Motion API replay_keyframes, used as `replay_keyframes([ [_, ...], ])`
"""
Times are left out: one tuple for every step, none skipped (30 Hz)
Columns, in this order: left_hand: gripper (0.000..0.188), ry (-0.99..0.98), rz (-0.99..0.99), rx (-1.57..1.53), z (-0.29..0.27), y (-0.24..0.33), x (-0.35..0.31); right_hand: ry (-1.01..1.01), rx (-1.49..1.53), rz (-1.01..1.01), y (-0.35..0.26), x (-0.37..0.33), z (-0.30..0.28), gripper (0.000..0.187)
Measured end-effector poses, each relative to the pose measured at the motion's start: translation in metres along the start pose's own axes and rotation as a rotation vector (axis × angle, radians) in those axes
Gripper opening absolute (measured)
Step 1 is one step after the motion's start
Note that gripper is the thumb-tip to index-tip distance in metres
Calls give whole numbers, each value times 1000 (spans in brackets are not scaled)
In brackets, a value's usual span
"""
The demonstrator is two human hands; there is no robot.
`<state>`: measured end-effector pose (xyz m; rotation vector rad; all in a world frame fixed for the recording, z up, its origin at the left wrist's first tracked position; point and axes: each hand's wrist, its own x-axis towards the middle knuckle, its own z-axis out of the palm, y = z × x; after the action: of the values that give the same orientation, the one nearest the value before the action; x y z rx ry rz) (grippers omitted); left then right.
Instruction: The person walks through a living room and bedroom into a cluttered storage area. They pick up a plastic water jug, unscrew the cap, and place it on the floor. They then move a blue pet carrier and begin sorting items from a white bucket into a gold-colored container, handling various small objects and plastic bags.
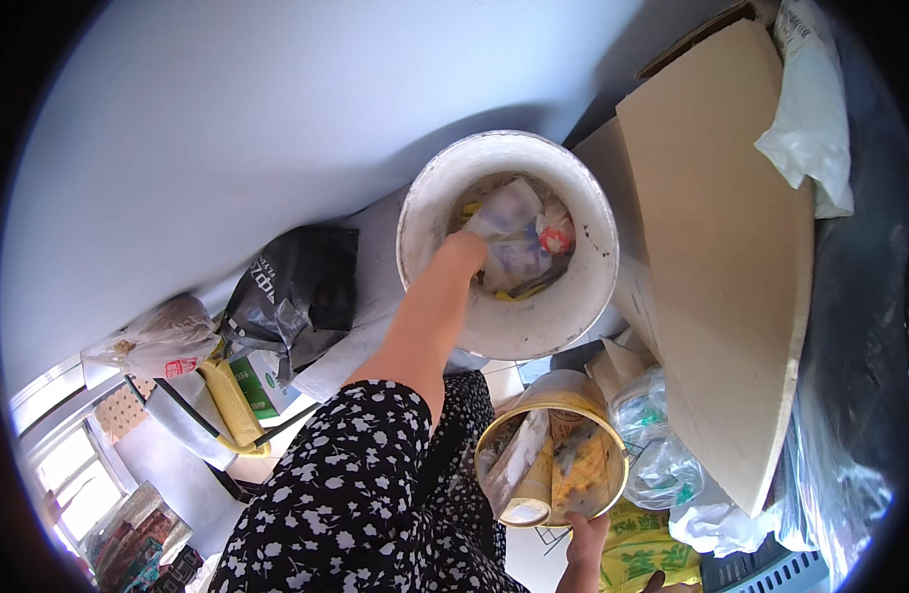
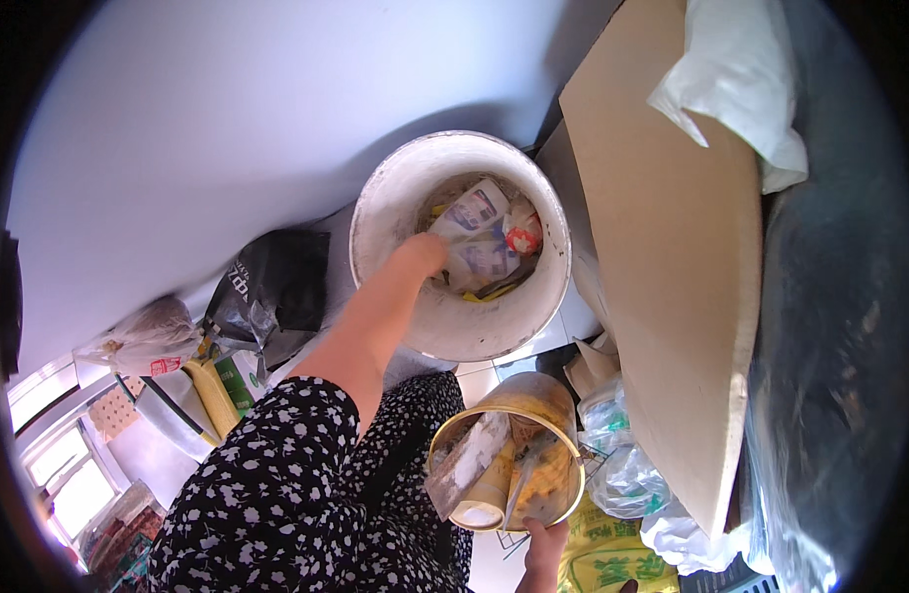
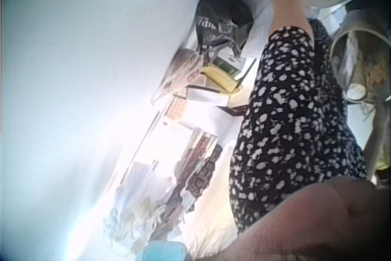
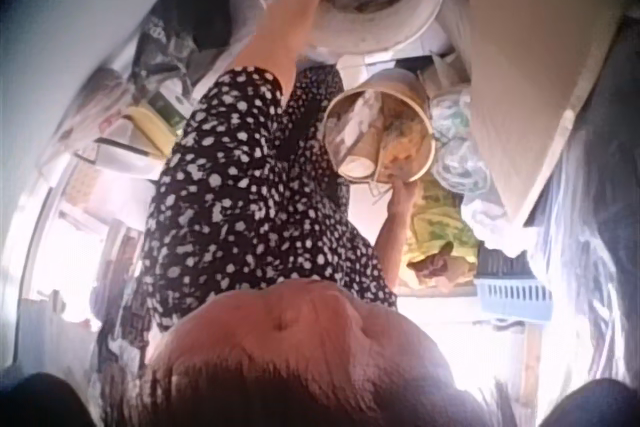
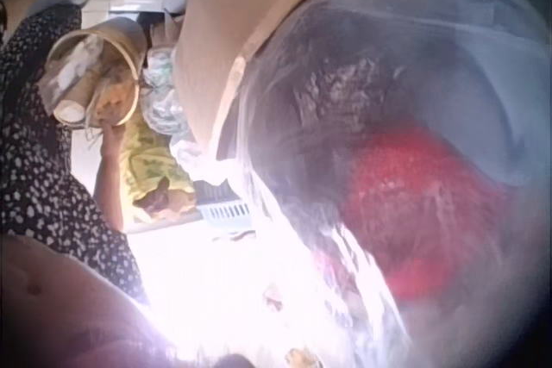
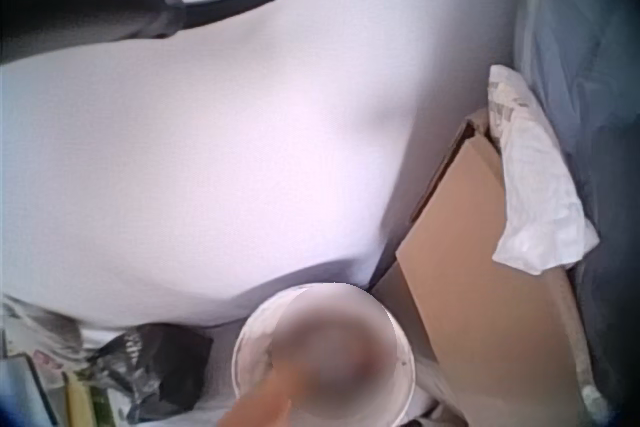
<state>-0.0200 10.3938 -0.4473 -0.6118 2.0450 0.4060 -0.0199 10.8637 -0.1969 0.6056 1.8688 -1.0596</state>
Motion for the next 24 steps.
replay_keyframes([
  [39, 37, -27, -152, -15, 2, -18, -7, 3, 5, 2, -2, -2, 53],
  [36, 76, -54, -306, -23, 3, -31, -16, 4, 8, 2, -6, -3, 53],
  [32, 134, 4, -332, -23, 5, -38, -11, -8, -4, 1, -10, -4, 52],
  [28, 191, 61, -359, -22, 8, -45, -6, -21, -16, -2, -13, -3, 50],
  [26, 224, 112, -343, -19, 13, -47, -1, -35, -28, -5, -17, -1, 49],
  [24, 262, 160, -324, -18, 16, -48, -3, -29, -30, -7, -21, 1, 49],
  [23, 272, 203, -271, -10, 25, -44, -2, -29, -30, -11, -27, 1, 48],
  [23, 286, 248, -211, -15, 32, -47, 1, -22, -33, -12, -29, 1, 48],
  [23, 330, 229, -299, -16, 40, -56, -6, -32, -29, -10, -31, -2, 47],
  [23, 368, 212, -385, -25, 53, -81, -11, -25, -20, -10, -35, -4, 47],
  [25, 414, 196, -467, -36, 59, -101, -18, -14, -19, -11, -39, -5, 47],
  [23, 423, 188, -535, -43, 58, -114, -25, -3, -16, -12, -44, -6, 47],
  [21, 430, 181, -602, -48, 51, -129, -38, -3, -29, -13, -49, -7, 47],
  [19, 437, 171, -671, -50, 45, -141, -53, -7, -44, -16, -52, -9, 47],
  [20, 392, 105, -970, -48, 39, -150, -68, -11, -58, -17, -56, -12, 46],
  [21, 337, 38, -1261, -48, 33, -159, -65, -9, -83, -15, -58, -14, 45],
  [22, 271, -34, -1550, -48, 27, -168, -62, -7, -107, -11, -58, -17, 44],
  [23, 261, -26, -1735, -50, 22, -178, -59, -5, -131, -7, -58, -20, 42],
  [25, 243, -23, -1918, -58, 19, -198, -61, -19, -141, -4, -57, -25, 41],
  [26, 220, -14, -2103, -66, 17, -216, -62, -21, -125, -3, -57, -28, 42],
  [27, 230, 11, -2143, -72, 14, -231, -63, -23, -110, -3, -56, -31, 44],
  [28, 236, 30, -2186, -74, 12, -246, -64, -30, -90, -2, -57, -36, 45],
  [29, 244, 52, -2229, -79, 10, -260, -74, -49, -86, -1, -55, -39, 46],
  [29, 277, 24, -2287, -85, 10, -274, -74, -40, -88, -1, -57, -42, 47],
])
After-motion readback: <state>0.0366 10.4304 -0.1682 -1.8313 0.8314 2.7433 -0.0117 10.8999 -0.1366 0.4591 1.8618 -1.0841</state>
